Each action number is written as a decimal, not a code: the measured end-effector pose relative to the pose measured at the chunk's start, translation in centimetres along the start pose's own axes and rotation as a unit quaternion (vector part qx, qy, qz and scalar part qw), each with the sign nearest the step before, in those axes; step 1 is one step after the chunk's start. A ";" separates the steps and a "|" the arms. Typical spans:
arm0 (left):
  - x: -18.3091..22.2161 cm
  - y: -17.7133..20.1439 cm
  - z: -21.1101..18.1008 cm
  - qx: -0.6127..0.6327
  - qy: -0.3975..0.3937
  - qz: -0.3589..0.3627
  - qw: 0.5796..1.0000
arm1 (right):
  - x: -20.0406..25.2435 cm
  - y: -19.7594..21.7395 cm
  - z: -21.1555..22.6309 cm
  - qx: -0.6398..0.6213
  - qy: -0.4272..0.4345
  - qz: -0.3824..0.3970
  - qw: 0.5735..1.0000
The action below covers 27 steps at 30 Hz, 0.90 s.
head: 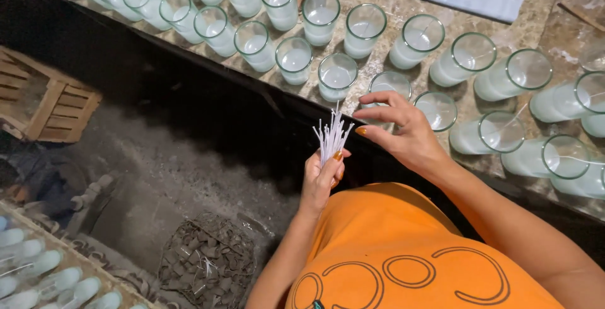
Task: The person is placing individual candle wicks into a series of glass jars arranged in rows on a workbench.
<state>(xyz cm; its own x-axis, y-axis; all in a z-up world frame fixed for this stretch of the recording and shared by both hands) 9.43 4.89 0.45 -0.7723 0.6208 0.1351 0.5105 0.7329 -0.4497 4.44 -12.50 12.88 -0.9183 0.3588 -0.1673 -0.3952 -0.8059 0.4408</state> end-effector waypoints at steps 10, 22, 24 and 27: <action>1.6 3.7 -0.2 0.049 0.029 -0.056 0.997 | -0.2 -2.0 0.9 -0.012 0.047 0.024 0.999; -0.6 5.2 1.3 0.089 0.020 -0.032 0.995 | -0.6 -5.0 -1.9 -0.212 -0.143 0.054 0.965; -1.0 4.2 1.0 0.080 0.021 -0.032 0.996 | -1.1 -2.7 -1.8 -0.155 -0.123 0.064 0.978; -2.5 4.3 1.6 0.054 0.023 -0.040 0.998 | -2.3 2.9 -0.5 -0.015 -0.060 0.034 0.997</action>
<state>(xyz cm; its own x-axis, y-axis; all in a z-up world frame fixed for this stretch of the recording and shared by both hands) 12.98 6.06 -3.28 -0.7894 0.5757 0.2132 0.4029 0.7479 -0.5276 5.37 -15.92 14.07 -0.9343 0.3553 -0.0295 -0.3340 -0.8436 0.4205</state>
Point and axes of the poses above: each hand's wrist, its own x-axis away from the middle knuckle, its own y-axis out of the back of the hand, z = x × y, the point moved 6 cm from there along -x, towards the middle knuckle, and after that the axes turned 5 degrees about x, right-handed, at the moved point
